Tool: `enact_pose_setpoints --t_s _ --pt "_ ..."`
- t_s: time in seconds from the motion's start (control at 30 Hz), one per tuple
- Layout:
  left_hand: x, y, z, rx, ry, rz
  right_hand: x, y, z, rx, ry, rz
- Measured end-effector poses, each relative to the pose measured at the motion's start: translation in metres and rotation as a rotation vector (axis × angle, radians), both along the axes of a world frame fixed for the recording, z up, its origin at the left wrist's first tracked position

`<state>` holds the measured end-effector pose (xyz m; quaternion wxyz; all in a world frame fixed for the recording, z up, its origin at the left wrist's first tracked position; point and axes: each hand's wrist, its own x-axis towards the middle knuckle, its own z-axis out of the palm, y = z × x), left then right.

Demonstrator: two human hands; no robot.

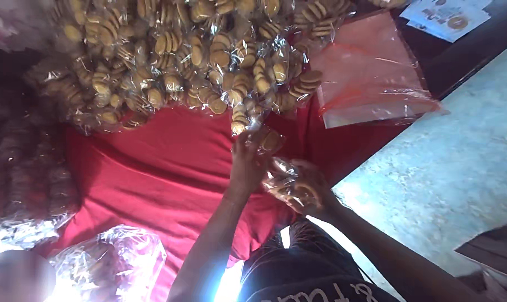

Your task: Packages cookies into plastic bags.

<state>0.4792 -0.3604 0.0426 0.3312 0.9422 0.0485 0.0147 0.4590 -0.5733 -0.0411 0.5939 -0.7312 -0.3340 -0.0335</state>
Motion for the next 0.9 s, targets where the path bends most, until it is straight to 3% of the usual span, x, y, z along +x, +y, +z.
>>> enact_pose_setpoints --t_s 0.13,0.23,0.3,0.4,0.47,0.5,0.57,0.67,0.77,0.9 --pt "0.036 -0.023 -0.042 0.324 0.024 0.015 0.005 -0.022 -0.007 -0.104 0.06 -0.012" --pt "0.032 0.007 -0.054 0.22 -0.204 0.071 0.009 -0.019 -0.008 -0.145 0.012 0.111" --pt "0.007 0.043 -0.04 -0.067 -0.138 0.189 0.012 -0.013 -0.008 -0.151 -0.028 0.189" --pt "-0.055 0.093 -0.025 -0.765 0.036 0.5 0.017 0.002 -0.012 -0.154 -0.073 0.242" --pt "-0.112 0.1 -0.021 -1.119 0.054 0.51 0.021 0.015 -0.013 -0.147 -0.064 0.292" --pt "-0.138 0.094 -0.017 -1.151 0.057 0.436 0.024 0.023 -0.013 -0.151 -0.069 0.309" --pt "-0.173 0.072 -0.009 -1.036 0.038 0.143 0.029 0.037 -0.011 -0.171 -0.083 0.33" --pt "-0.174 0.055 -0.013 -0.623 0.013 -0.107 0.037 0.06 -0.009 -0.155 -0.115 0.373" --pt "-0.144 0.071 -0.034 -0.61 0.015 -0.18 0.045 0.074 -0.009 -0.163 -0.13 0.502" --pt "-0.131 0.077 -0.046 -0.58 -0.007 -0.341 0.053 0.049 0.009 -0.372 -0.116 0.617"
